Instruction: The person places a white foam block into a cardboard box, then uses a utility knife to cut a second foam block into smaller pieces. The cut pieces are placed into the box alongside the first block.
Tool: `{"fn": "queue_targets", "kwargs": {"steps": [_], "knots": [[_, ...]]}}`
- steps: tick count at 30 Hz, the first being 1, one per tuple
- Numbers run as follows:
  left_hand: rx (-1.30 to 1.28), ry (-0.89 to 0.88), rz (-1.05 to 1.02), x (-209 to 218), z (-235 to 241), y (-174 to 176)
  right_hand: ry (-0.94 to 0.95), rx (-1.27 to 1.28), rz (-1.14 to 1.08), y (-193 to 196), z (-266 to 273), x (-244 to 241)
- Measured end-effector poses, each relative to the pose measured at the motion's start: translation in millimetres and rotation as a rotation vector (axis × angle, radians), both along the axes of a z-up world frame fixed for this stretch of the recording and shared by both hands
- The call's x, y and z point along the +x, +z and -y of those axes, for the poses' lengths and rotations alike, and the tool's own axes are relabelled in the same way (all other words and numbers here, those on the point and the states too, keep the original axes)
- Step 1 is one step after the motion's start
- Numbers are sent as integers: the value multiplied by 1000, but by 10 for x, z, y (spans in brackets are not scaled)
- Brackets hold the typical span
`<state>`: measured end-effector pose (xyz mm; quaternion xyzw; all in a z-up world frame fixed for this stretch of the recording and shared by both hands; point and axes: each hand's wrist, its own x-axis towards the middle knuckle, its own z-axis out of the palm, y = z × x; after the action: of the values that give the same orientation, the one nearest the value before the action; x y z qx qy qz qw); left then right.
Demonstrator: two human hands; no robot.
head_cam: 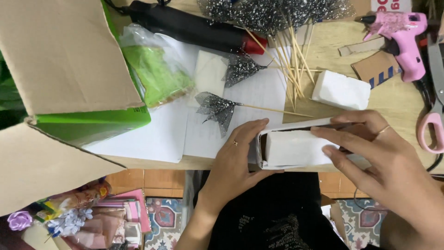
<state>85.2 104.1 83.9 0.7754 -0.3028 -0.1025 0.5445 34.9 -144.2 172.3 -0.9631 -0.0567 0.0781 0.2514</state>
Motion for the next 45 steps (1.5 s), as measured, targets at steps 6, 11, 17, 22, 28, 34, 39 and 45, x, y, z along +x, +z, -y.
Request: {"fn": "queue_targets", "kwargs": {"steps": [6, 11, 17, 22, 28, 34, 39, 45], "knots": [[-23, -12, 45, -27, 4, -90, -108, 189, 111, -213, -46, -51], [-22, -34, 212, -59, -4, -279, -127, 173, 151, -121, 63, -81], [-109, -13, 235, -59, 15, -311, -211, 158, 110, -157, 87, -149], [-116, -5, 148, -70, 20, -305, -376, 187, 234, -283, -90, -192], [-86, 11, 107, -69, 20, -244, -362, 66, 302, -365, -266, -205], [-106, 23, 172, -92, 23, -249, -420, 97, 295, -421, -166, -235], [-83, 7, 189, -85, 21, -323, -336, 76, 196, -309, -103, -160], [-4, -15, 219, -52, 32, -302, -195, 58, 38, -228, -5, -126]]}}
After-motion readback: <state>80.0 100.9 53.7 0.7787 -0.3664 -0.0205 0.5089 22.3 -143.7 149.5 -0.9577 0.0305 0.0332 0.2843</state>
